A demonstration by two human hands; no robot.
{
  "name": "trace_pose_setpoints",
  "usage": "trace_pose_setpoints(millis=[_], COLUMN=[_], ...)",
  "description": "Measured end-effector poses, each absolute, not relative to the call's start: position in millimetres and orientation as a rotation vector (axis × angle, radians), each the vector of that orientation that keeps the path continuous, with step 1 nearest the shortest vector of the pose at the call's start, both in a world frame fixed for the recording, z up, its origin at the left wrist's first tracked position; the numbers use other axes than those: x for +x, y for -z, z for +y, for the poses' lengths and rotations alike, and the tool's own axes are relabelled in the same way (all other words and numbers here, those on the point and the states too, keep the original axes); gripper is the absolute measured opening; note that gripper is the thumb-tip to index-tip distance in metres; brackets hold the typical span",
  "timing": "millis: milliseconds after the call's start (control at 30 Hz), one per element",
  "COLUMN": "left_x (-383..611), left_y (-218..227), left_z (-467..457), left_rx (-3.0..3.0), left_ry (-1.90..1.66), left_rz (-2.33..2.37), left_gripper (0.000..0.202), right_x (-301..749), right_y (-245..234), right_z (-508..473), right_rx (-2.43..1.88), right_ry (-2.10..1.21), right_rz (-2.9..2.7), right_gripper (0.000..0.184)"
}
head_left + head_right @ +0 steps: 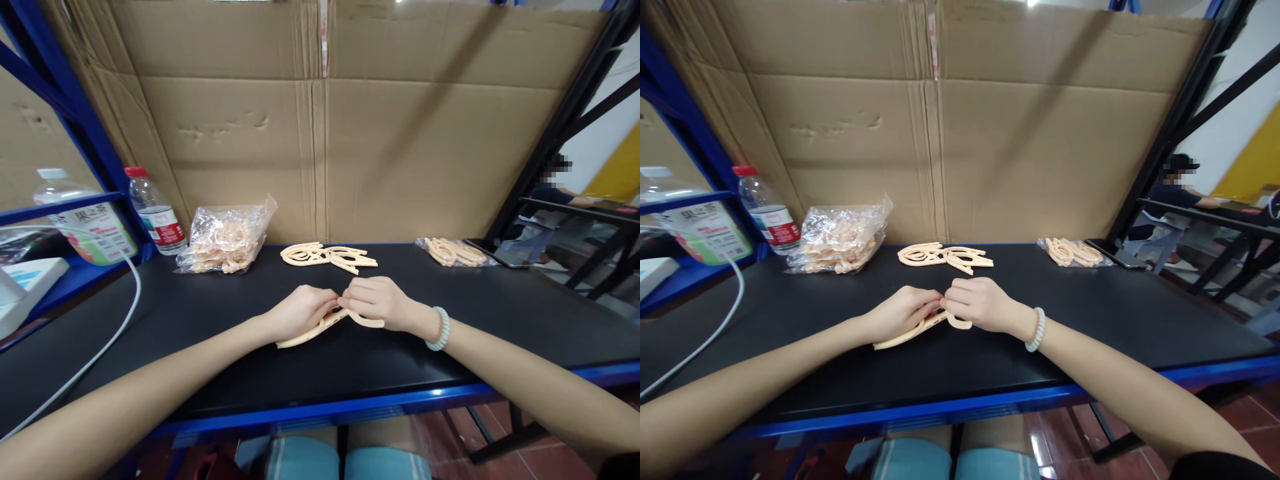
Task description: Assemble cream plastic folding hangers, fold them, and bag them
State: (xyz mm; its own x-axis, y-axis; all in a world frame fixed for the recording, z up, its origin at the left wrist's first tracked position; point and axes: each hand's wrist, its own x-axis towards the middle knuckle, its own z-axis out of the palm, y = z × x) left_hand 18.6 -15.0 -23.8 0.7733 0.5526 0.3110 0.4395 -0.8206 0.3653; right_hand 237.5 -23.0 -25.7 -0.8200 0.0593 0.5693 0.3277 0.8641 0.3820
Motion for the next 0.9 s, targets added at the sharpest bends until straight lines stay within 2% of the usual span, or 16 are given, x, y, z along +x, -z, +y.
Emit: trace_pose_setpoints(millis=[233,300,367,433,500,567,600,667,767,900], left_x=[18,17,16,15,14,13,13,12,13,14], left_y=[21,21,23,26,29,29,28,25,20,15], left_z=[-16,-15,-12,-6,1,8,10,14,14,13], left_rx=[2.628,2.522,2.333,2.055,1.743,1.485,1.377,1.201,1.029,0.956], left_ry=[-0.609,-0.615,-0.643,-0.695,-0.759,-0.823,-0.848,-0.896,-0.959,-0.97], left_rz=[0.718,0.723,0.74,0.737,0.693,0.651,0.653,0.699,0.779,0.81], left_gripper=[0.032,0.035,0.034,0.034,0.031,0.027,0.027,0.024,0.021,0.023], right_x=[239,238,240,250,268,291,302,318,326,322], right_y=[25,21,16,9,4,0,0,0,0,-8], right_z=[-28,-30,-28,-19,-5,8,13,19,17,6], right_rx=[-0.142,-0.09,-0.165,-0.415,-0.779,-1.162,-1.316,-1.522,-1.676,-1.824], right_ry=[0.803,0.751,0.562,0.3,-0.035,-0.505,-0.735,-1.018,-1.106,-1.08], right_rz=[-2.409,-2.376,-2.316,-2.211,-2.161,-2.221,-2.246,-2.246,-2.207,-2.256], right_gripper=[0.019,0.017,0.017,0.017,0.016,0.003,0.009,0.036,0.068,0.076])
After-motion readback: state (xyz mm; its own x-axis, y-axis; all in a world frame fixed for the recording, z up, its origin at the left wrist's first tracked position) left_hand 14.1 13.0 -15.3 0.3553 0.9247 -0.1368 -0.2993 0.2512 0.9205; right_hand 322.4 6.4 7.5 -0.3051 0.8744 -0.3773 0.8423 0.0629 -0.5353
